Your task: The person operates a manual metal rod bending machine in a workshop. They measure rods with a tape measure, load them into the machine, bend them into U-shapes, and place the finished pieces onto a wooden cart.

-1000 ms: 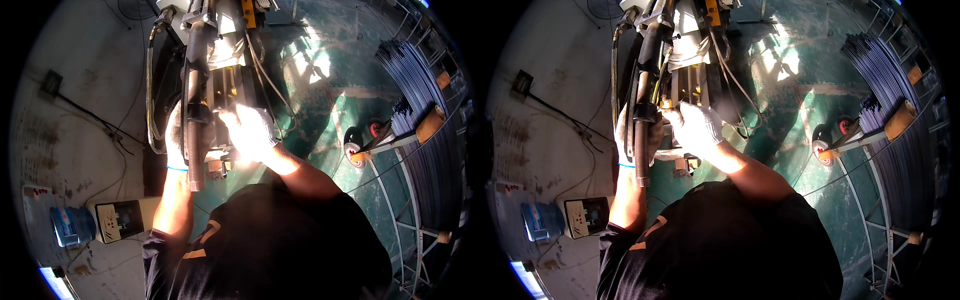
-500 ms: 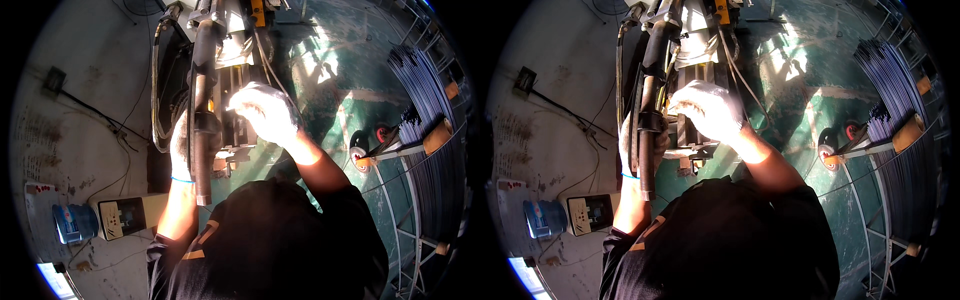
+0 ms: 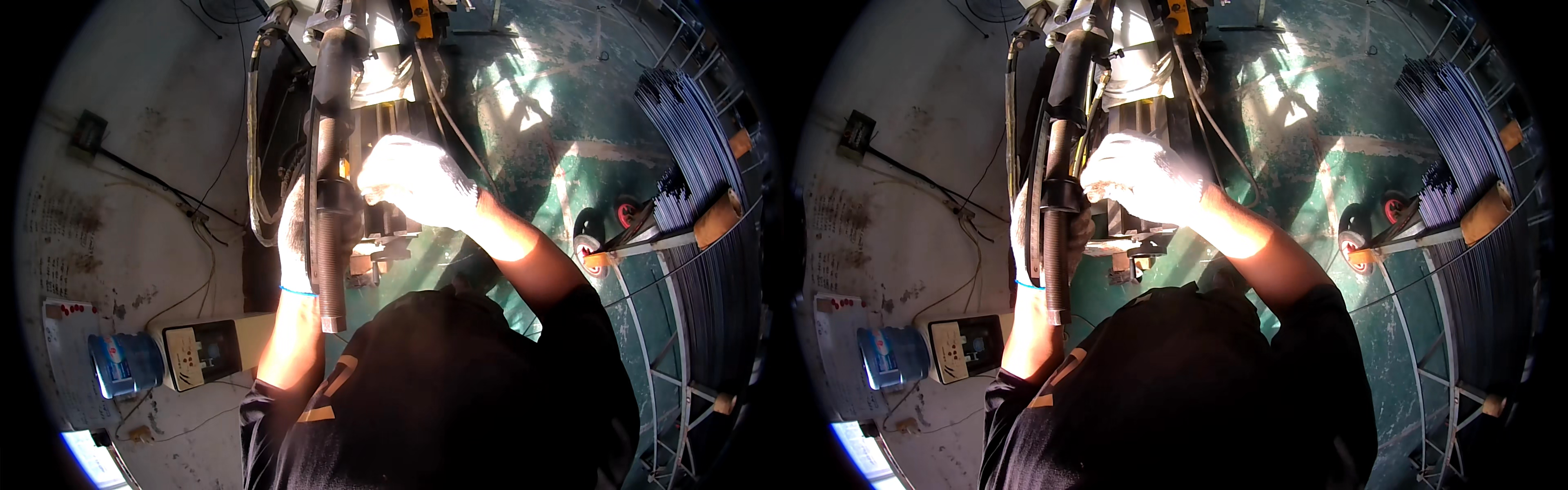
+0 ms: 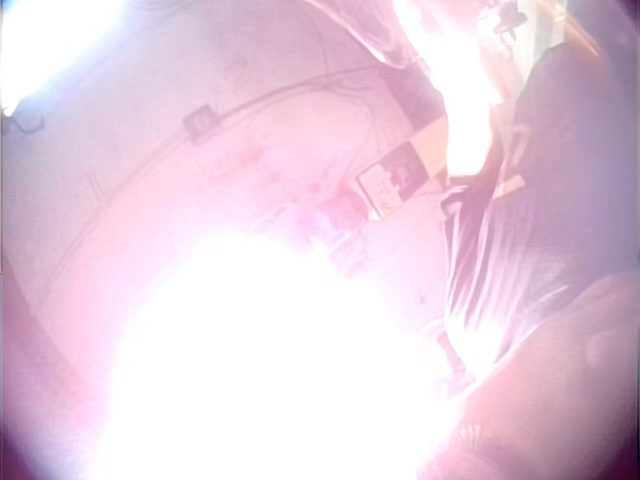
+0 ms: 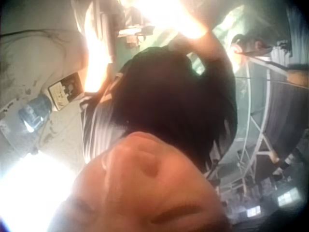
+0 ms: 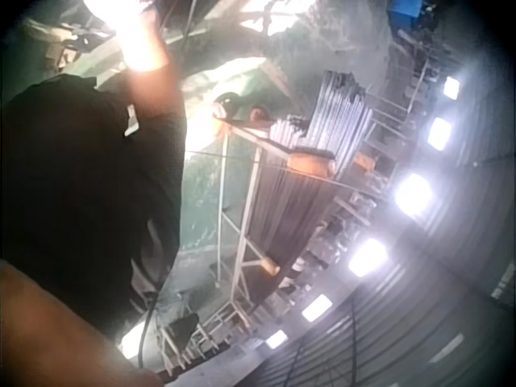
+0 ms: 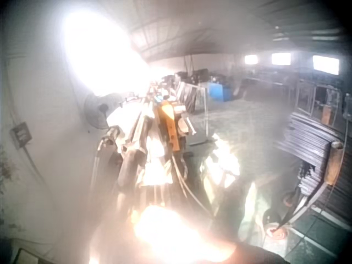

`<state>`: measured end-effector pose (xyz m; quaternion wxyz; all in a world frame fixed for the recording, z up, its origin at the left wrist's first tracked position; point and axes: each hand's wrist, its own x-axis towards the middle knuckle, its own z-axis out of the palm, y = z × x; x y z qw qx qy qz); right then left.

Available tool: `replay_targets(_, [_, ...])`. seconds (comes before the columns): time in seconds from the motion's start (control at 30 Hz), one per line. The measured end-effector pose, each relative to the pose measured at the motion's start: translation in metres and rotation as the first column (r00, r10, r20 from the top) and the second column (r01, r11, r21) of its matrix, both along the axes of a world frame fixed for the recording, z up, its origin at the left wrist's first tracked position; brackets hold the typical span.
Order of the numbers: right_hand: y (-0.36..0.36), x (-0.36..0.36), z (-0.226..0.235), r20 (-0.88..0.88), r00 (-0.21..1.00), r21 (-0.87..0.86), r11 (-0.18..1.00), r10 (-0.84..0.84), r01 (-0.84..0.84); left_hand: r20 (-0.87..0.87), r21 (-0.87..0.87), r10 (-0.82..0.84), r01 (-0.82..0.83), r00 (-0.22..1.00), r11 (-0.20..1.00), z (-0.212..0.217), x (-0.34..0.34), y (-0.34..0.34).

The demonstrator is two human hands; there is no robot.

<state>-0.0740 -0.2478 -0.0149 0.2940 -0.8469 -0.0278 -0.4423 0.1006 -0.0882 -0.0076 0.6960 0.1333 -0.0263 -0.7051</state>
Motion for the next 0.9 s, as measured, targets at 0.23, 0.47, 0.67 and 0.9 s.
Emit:
replay_targets(0.23, [-0.021, 0.005, 0.012, 0.029, 0.999, -0.275, 0.961, 0.044, -0.035, -0.009, 0.021, -0.006, 0.006, 1.0, 1.0, 0.0, 0.002, -0.001])
replay_targets(0.47, [-0.032, 0.008, 0.03, 0.051, 0.998, -0.632, 0.775, 0.024, 0.014, 0.134, -0.02, 0.033, -0.03, 0.99, 0.999, -0.006, 0.006, -0.004])
replay_targets(0.67, [-0.039, 0.015, 0.031, -0.091, 0.996, -0.69, 0.72, 0.021, -0.078, 0.314, 0.013, 0.082, -0.091, 0.946, 0.996, 0.011, -0.006, -0.003])
replay_targets(0.9, [-0.059, 0.015, 0.011, -0.169, 0.985, -0.57, 0.818, -0.023, -0.079, 0.346, 0.012, 0.044, -0.052, 0.937, 0.999, 0.008, -0.009, -0.001])
